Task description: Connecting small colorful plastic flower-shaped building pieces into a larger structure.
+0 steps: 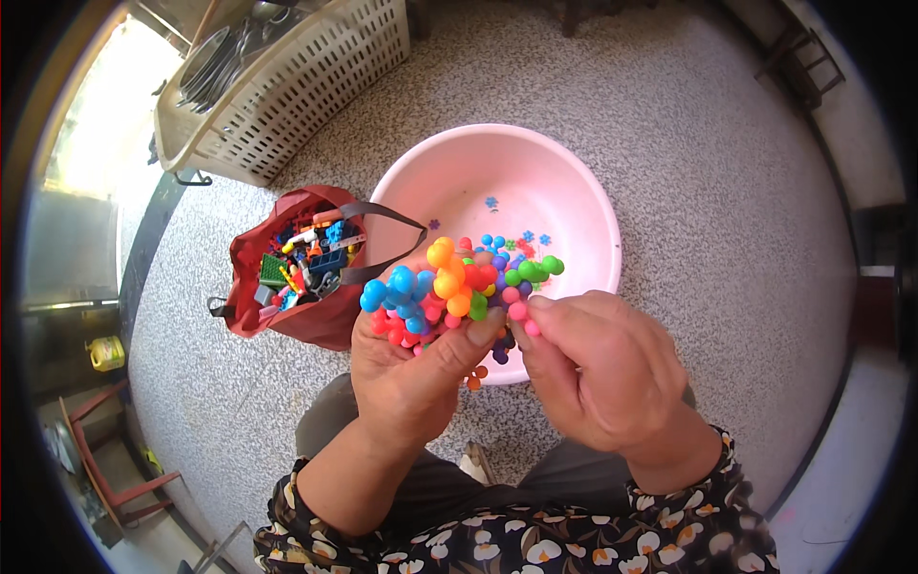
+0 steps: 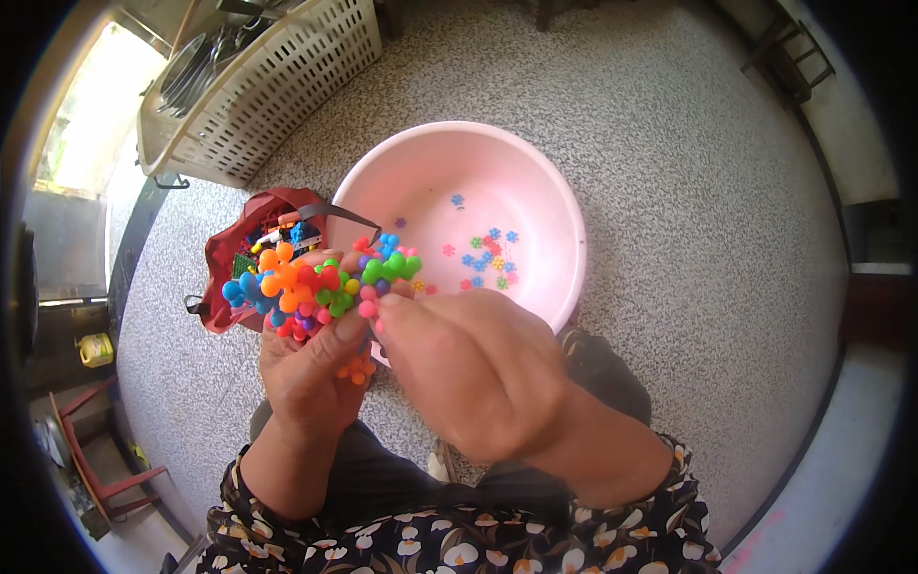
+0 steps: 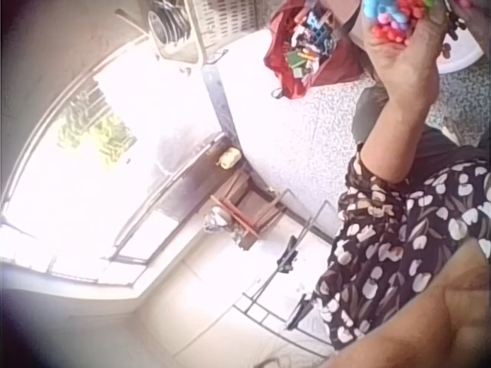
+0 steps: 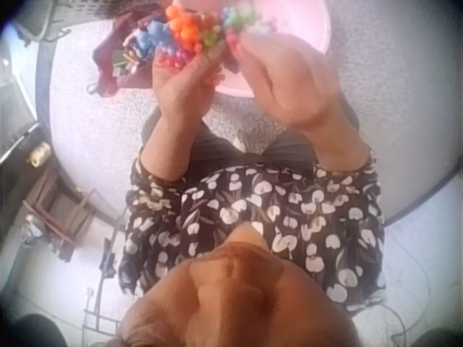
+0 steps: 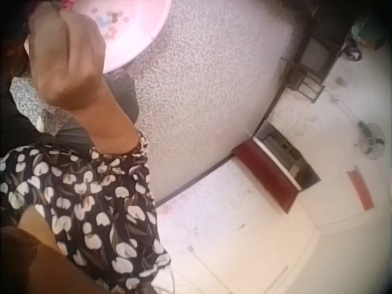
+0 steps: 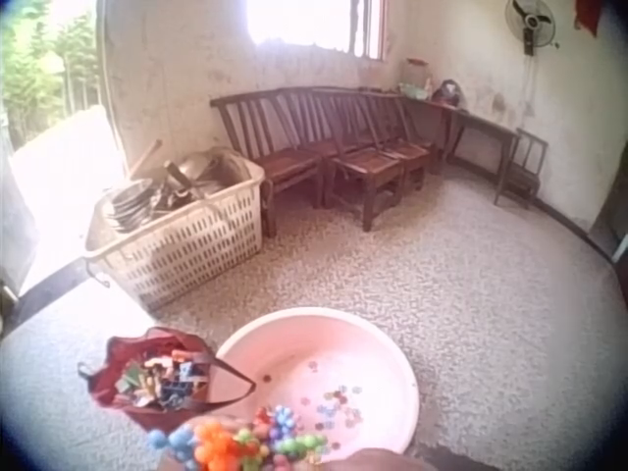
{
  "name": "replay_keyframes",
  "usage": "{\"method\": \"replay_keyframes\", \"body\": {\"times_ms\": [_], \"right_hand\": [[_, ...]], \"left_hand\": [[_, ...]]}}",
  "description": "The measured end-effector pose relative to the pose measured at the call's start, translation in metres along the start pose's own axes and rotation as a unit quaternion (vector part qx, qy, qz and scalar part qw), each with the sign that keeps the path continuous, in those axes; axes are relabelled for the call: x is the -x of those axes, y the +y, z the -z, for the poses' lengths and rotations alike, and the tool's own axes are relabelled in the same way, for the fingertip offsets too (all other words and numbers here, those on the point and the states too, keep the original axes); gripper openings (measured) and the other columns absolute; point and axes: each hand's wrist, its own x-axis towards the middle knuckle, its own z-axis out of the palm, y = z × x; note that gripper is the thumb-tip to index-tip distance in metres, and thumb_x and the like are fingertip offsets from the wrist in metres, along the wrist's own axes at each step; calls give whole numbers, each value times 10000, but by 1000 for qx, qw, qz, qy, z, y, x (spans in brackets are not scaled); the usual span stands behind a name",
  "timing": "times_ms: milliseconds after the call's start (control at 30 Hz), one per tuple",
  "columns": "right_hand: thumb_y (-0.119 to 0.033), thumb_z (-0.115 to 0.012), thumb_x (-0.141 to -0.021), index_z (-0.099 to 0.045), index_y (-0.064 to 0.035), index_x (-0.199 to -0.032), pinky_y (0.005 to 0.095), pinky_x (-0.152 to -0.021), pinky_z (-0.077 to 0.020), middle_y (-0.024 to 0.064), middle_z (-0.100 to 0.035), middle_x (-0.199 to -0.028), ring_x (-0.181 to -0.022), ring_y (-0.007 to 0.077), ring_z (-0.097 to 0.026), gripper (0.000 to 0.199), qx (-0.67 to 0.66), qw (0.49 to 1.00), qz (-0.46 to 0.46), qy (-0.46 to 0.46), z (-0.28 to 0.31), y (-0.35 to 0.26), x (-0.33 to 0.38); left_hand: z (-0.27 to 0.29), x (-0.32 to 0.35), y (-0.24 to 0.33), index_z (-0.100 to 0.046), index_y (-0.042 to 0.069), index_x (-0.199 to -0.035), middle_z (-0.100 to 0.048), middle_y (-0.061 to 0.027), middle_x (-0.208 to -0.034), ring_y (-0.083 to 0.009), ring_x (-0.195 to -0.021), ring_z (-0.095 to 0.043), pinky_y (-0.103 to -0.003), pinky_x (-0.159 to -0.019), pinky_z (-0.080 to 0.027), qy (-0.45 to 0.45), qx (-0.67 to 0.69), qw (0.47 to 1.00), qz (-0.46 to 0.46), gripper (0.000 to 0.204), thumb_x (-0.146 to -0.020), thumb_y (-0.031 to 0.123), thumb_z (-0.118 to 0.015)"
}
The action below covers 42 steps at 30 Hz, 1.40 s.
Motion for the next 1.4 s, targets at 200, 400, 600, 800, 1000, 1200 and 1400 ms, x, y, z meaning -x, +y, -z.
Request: {"method": "replay_keyframes", "body": {"times_ms": [200, 400, 600, 800, 1000, 1200, 1400], "right_hand": [[4, -691, -710, -597, 75, -907, 283, -523, -497, 113, -607, -821, -649, 206, -602, 230, 39, 999, 10, 12, -2, 2, -1], [-50, -690, -745, -599, 37, -926, 265, -518, -489, 108, -624, -755, -600, 175, -601, 220, -67, 989, -134, 3, 4, 3, -2], [-106, -629, -809, -602, -6, -965, 237, -518, -465, 101, -609, -631, -563, 93, -578, 187, -142, 922, -359, -22, -15, 56, 24], [-253, -601, -773, -590, -26, -1033, 387, -799, -477, 189, -626, -949, -906, 346, -595, 345, 78, 810, -393, -428, -70, 153, 171], [-250, -696, -710, -560, -46, -1121, 370, -880, -446, 195, -598, -1042, -1002, 316, -568, 478, 97, 717, -502, -473, -120, 203, 272], [-231, -703, -710, -466, -71, -1237, 421, -958, -374, 247, -463, -1220, -1160, 371, -429, 600, 84, 792, -494, -349, -207, 209, 272], [-231, -666, -736, -438, -188, -1281, 506, -953, -336, 268, -355, -1276, -1179, 434, -337, 592, 137, 799, -421, -408, -253, 149, 262]], "left_hand": [[0, -3, 1, -470, -25, -1172, -587, -131, -1059, -209, -981, -585, -343, -872, -467, 7, 19, 999, 27, 437, -762, -91, -607], [-1, -24, 17, -448, -19, -1162, -593, -135, -1004, -232, -928, -596, -367, -840, -472, 31, 89, 989, 113, 391, -796, 44, -571], [29, -25, 43, -394, -7, -1236, -563, -193, -1014, -272, -841, -554, -377, -711, -448, -31, 237, 962, 133, 530, -777, 208, -550], [59, -23, 61, -244, 9, -1342, -457, -178, -1040, -386, -729, -607, -434, -519, -548, -218, 261, 938, 59, 684, -761, 181, -560], [80, -21, 63, -222, 7, -1346, -475, -149, -906, -313, -632, -595, -377, -568, -529, -141, 348, 924, 75, 658, -808, 223, -536], [111, -19, 70, -234, 6, -1336, -479, -148, -878, -293, -620, -585, -359, -563, -519, -73, 312, 942, 100, 643, -817, 255, -520], [109, -13, 64, -245, 4, -1326, -483, -147, -849, -274, -609, -576, -342, -558, -510, -36, 279, 952, 119, 630, -826, 286, -503]]}}
